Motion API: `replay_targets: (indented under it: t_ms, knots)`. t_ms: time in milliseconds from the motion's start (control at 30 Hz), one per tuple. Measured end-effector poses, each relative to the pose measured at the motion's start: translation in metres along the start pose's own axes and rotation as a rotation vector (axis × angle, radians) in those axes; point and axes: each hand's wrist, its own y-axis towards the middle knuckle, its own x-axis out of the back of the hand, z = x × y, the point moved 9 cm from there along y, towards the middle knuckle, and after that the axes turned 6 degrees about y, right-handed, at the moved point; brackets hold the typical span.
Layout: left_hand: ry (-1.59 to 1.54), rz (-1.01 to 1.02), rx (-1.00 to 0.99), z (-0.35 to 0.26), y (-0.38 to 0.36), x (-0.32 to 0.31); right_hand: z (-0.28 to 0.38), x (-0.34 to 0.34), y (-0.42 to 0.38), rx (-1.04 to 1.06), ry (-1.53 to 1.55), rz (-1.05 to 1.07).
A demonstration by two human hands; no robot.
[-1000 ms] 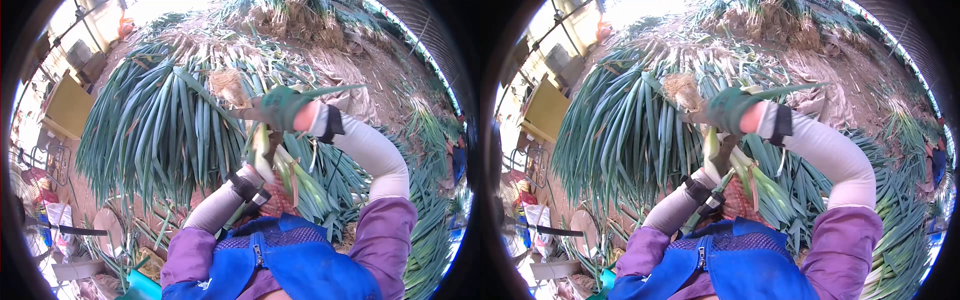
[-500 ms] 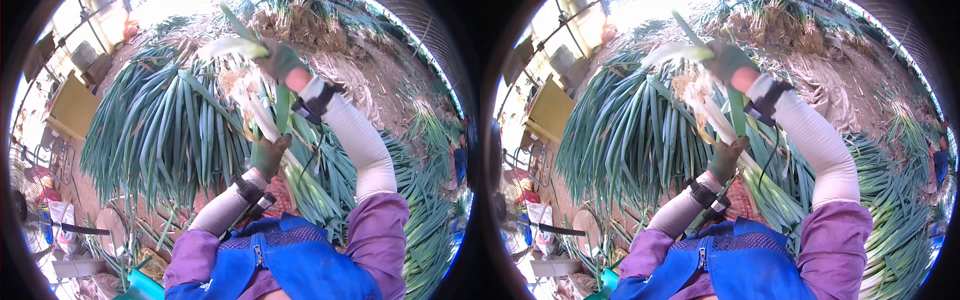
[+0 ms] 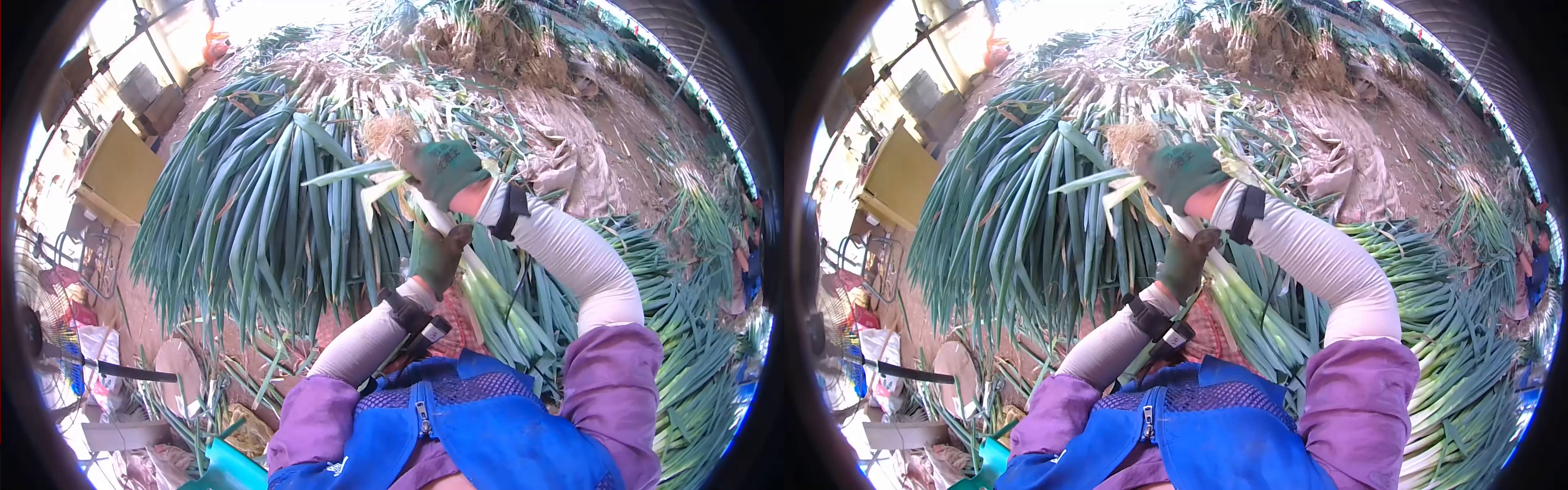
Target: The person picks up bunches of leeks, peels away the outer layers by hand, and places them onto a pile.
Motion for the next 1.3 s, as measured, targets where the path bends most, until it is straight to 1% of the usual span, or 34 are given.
replay_targets:
  t_ms: [67,133,200,233,267,367,433,467,500,567,600,633,667,700,733,767,800,833,900,933,1000,1033,1100,1133,1167,1200,1267,1300]
  knots:
    - [0.035,0.027,0.042,-0.004,-0.004,0.000,-0.013,0.020,0.005,-0.103,0.041,-0.064]
    - [0.079,0.056,0.104,-0.010,-0.014,0.001,-0.053,0.065,0.018,-0.321,0.098,-0.227]
    - [0.218,0.192,-0.168,-0.035,-0.014,-0.008,-0.086,0.107,0.023,-0.343,0.028,-0.475]
    - [0.286,0.260,-0.307,-0.046,-0.018,-0.013,-0.099,0.114,0.022,-0.383,0.022,-0.566]
    - [0.339,0.283,-0.332,-0.048,-0.019,-0.016,-0.112,0.122,0.020,-0.420,0.011,-0.659]
    - [0.491,0.350,-0.405,-0.052,-0.026,-0.027,-0.159,0.135,0.047,-0.319,-0.548,-0.272]
    - [0.186,0.317,-0.116,-0.030,-0.019,-0.017,-0.214,0.148,0.032,-0.375,0.202,-0.563]
    - [0.037,0.296,0.032,-0.018,-0.018,-0.011,-0.201,0.147,0.037,-0.266,0.259,-0.476]
    - [-0.178,0.246,0.173,-0.022,-0.019,-0.013,-0.184,0.148,0.040,-0.154,0.311,-0.383]
    - [0.033,0.335,-0.077,-0.019,-0.014,-0.010,-0.148,0.149,0.036,0.066,0.401,-0.195]
    - [0.281,0.395,-0.338,-0.026,-0.014,-0.014,-0.128,0.145,0.029,0.175,0.441,-0.101]
    - [0.505,0.389,-0.615,-0.031,-0.018,-0.016,-0.095,0.130,0.016,0.278,0.228,-0.159]
    - [0.429,0.395,-0.613,-0.040,-0.018,-0.020,-0.047,0.107,0.002,0.378,0.017,-0.215]
    - [0.355,0.400,-0.607,-0.055,-0.022,-0.025,-0.021,0.070,0.002,0.174,-0.103,0.132]
    - [0.283,0.407,-0.598,-0.062,-0.025,-0.029,-0.015,0.041,-0.011,-0.036,-0.216,0.476]
    - [0.168,0.398,-0.502,-0.056,-0.023,-0.028,-0.017,0.027,-0.015,-0.010,-0.206,0.476]
    - [0.161,0.422,-0.278,-0.035,-0.015,-0.027,-0.015,0.017,-0.018,0.018,-0.199,0.473]
    - [0.154,0.438,-0.056,-0.014,-0.011,-0.021,-0.018,0.013,-0.015,0.067,-0.406,0.478]
    - [0.050,0.428,0.071,-0.013,-0.016,-0.020,-0.021,0.018,-0.010,0.128,-0.394,0.345]
    - [-0.027,0.418,0.057,-0.021,-0.017,-0.025,-0.024,0.016,-0.007,0.163,-0.383,0.284]
    - [-0.177,0.406,0.033,-0.036,-0.020,-0.032,-0.034,0.055,0.008,-0.093,-0.440,0.108]
    - [-0.159,0.411,0.028,-0.038,-0.024,-0.035,-0.046,0.095,0.011,-0.224,-0.192,-0.092]
    - [-0.031,0.457,0.001,-0.057,-0.031,-0.039,-0.079,0.137,0.018,-0.259,-0.190,-0.402]
    - [0.032,0.480,-0.011,-0.062,-0.034,-0.040,-0.101,0.151,0.016,-0.226,-0.172,-0.581]
    - [-0.004,0.474,0.020,-0.047,-0.030,-0.038,-0.126,0.165,0.010,-0.187,-0.157,-0.757]
    - [-0.021,0.452,0.059,-0.042,-0.029,-0.035,-0.170,0.171,0.007,-0.364,0.128,-0.731]
    - [-0.057,0.400,0.142,-0.034,-0.030,-0.024,-0.216,0.169,-0.005,-0.455,0.387,-0.703]
    - [0.016,0.401,0.099,-0.036,-0.029,-0.021,-0.217,0.174,-0.013,-0.506,0.510,-0.696]
